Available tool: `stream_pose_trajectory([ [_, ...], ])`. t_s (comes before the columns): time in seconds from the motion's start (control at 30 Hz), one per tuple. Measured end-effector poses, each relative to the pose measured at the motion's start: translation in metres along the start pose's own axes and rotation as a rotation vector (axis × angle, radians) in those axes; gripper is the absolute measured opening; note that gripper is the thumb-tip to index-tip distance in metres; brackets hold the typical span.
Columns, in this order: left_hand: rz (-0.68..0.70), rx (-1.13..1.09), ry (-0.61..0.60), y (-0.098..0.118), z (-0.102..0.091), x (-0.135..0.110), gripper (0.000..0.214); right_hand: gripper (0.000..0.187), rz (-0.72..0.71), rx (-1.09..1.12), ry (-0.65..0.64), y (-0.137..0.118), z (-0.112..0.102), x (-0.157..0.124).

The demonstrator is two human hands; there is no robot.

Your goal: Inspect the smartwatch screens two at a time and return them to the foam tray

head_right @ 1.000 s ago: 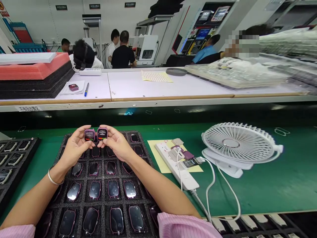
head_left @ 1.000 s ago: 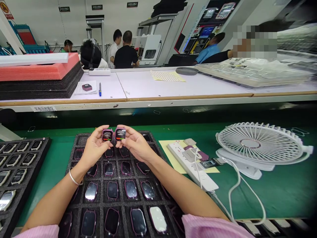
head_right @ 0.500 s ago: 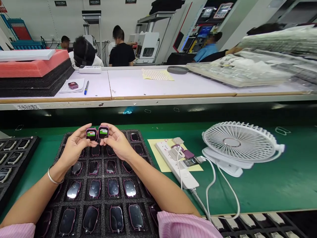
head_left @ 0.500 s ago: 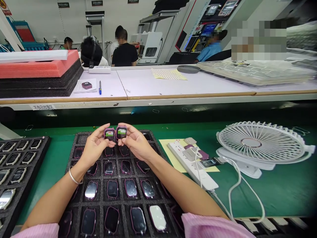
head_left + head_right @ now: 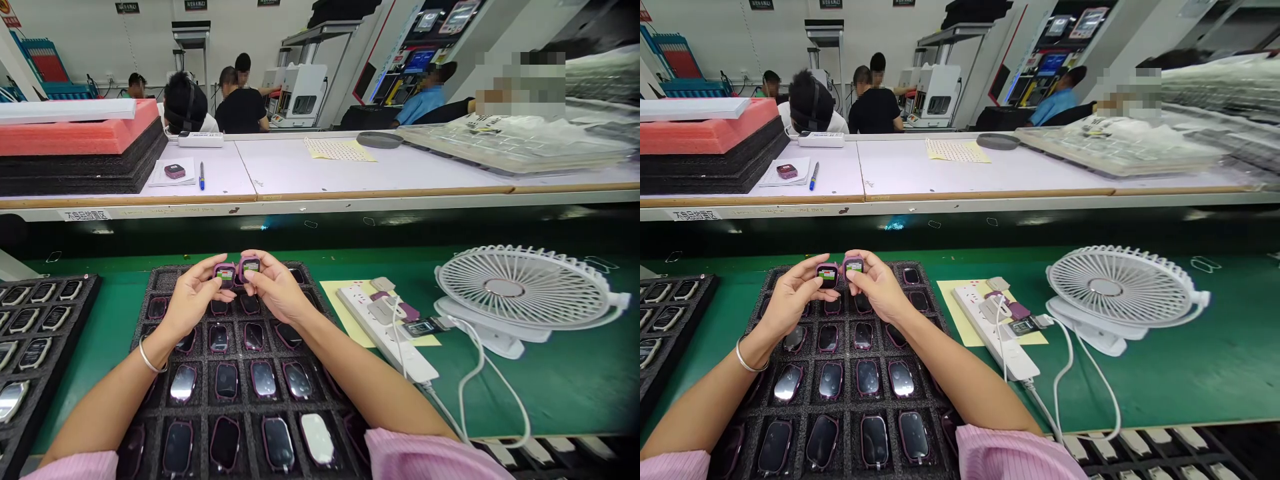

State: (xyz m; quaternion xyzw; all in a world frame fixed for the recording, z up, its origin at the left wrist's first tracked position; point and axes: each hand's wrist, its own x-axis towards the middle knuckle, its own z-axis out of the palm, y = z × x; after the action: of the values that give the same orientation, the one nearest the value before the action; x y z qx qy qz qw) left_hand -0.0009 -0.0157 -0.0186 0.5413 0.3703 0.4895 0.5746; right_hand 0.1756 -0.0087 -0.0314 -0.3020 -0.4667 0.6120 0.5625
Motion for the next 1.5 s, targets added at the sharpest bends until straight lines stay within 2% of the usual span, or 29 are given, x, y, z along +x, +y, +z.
stream_pose_trajectory([
  [0.53, -0.023, -0.045, 0.016, 0.000, -0.002, 0.000, 0.051, 0.044, 0.014, 0.025, -0.004, 0.002, 0.000, 0.000],
  [0.77, -0.055, -0.196, 0.043, -0.003, -0.005, 0.005, 0.054, 0.039, 0.072, 0.150, -0.028, 0.005, -0.004, 0.003],
  [1.07, 0.013, -0.167, 0.045, 0.006, -0.004, 0.005, 0.058, 0.038, 0.049, 0.150, -0.043, -0.001, -0.001, 0.009],
  [1.27, 0.101, -0.106, 0.046, 0.023, -0.001, 0.012, 0.060, 0.029, 0.016, 0.114, -0.078, -0.018, 0.004, 0.023],
  [1.5, 0.271, -0.017, 0.051, 0.055, 0.005, 0.026, 0.064, 0.038, -0.111, 0.008, -0.172, -0.058, 0.016, 0.036],
])
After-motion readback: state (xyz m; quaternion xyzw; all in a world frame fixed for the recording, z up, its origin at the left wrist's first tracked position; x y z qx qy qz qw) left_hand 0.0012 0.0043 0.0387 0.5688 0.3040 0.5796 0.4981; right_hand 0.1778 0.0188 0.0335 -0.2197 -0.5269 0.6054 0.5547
